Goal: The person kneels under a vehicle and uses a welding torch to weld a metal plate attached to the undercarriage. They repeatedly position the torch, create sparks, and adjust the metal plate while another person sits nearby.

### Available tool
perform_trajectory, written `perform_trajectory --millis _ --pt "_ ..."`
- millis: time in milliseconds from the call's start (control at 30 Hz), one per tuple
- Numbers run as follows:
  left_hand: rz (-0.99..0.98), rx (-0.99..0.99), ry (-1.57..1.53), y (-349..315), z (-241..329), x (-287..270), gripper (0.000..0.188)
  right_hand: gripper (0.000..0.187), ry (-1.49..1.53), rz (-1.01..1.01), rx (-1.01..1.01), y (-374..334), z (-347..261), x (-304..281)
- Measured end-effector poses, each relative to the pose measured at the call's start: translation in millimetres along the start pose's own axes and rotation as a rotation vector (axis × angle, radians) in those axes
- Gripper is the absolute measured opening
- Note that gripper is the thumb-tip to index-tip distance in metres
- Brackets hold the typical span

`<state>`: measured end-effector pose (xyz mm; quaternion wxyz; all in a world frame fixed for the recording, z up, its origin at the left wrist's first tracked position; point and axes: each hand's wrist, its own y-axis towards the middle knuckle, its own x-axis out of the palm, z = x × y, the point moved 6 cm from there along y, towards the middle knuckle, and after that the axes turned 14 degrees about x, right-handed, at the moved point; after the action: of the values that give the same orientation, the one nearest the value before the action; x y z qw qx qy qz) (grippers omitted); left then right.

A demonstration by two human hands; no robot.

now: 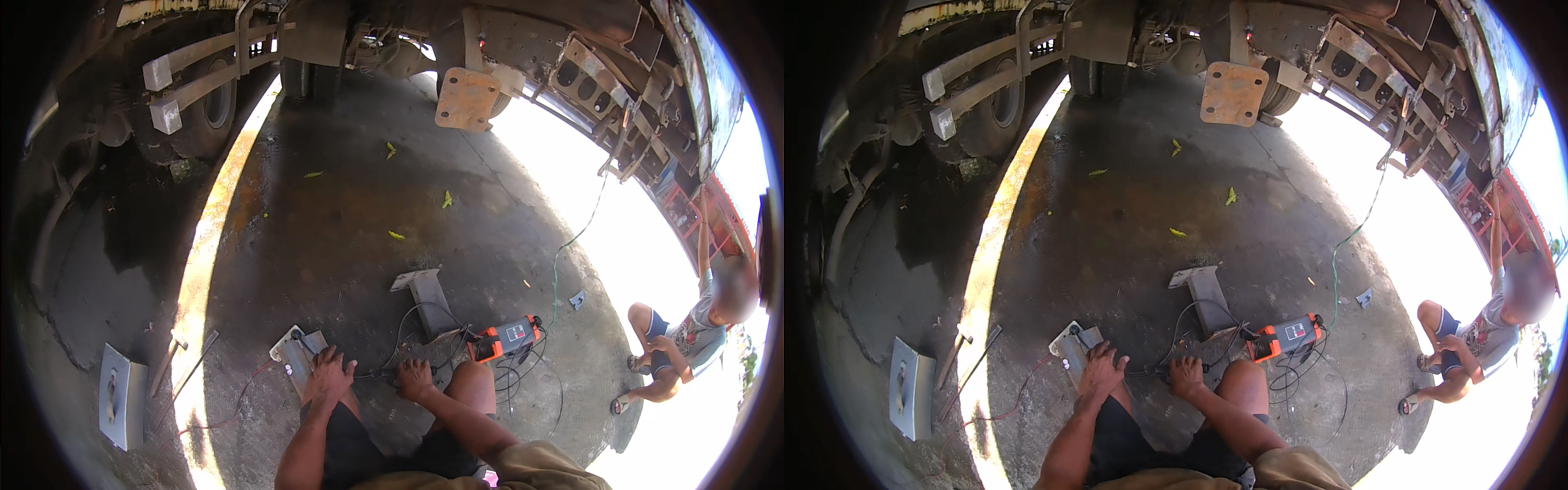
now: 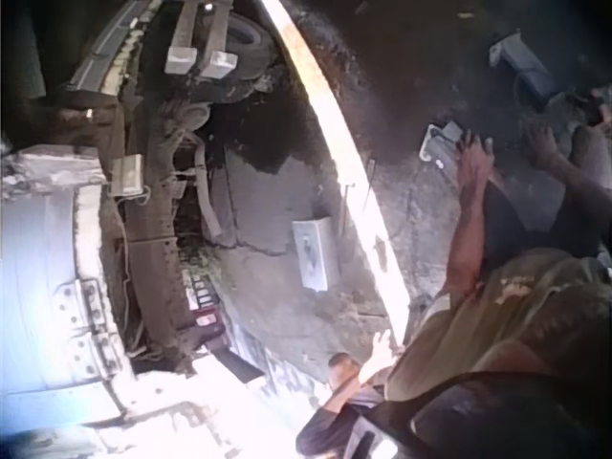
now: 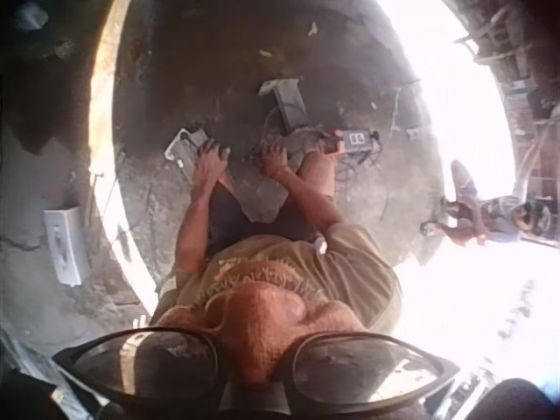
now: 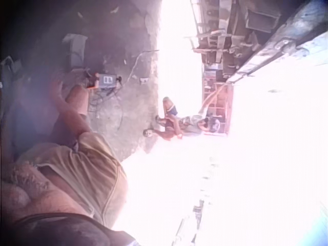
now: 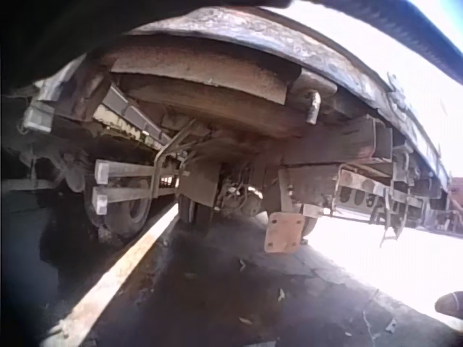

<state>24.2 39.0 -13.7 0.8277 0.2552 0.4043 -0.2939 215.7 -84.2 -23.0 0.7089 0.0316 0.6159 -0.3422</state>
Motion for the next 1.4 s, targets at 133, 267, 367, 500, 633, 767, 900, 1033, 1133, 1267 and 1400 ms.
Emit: perform_trajectory --millis 133,267,367,500,633,767,900,1033,1133,1267,1400 --pt "-0.007 -0.018 -0.009 -3 1 -1 0.052 0.048 -0.062 -0.046 -0.018 3 11 19" --pt "-0.01 -0.027 -0.027 -2 3 -5 0.052 0.042 -0.026 -0.066 -0.034 6 19 47" --pt "0.004 -0.021 -0.03 -3 2 -5 0.052 0.041 -0.011 -0.128 -0.067 8 21 64" --pt "-0.043 -0.038 -0.051 1 5 -11 0.054 0.042 -0.027 -0.192 -0.1 11 23 93" --pt "0.0 -0.029 -0.045 0 1 -16 0.052 0.041 0.044 -0.218 -0.131 26 17 97" --pt "-0.026 -0.011 0.001 -1 4 -17 0.051 0.046 0.106 -0.234 -0.137 31 6 94" --pt "0.017 0.07 0.049 -6 6 -21 0.05 0.046 0.125 -0.233 -0.126 38 -1 97" --pt "0.028 0.215 0.087 -14 26 -24 0.05 0.038 0.122 -0.337 -0.039 54 4 121" --pt "-0.033 0.239 0.122 -26 43 -28 0.05 0.037 0.144 -0.503 0.003 45 4 108" --pt "-0.013 0.269 0.075 -42 55 -12 0.049 0.038 0.135 -0.5 -0.046 43 5 108" --pt "-0.022 0.282 0.094 -42 59 -5 0.046 0.039 0.133 -0.493 -0.037 43 7 111"
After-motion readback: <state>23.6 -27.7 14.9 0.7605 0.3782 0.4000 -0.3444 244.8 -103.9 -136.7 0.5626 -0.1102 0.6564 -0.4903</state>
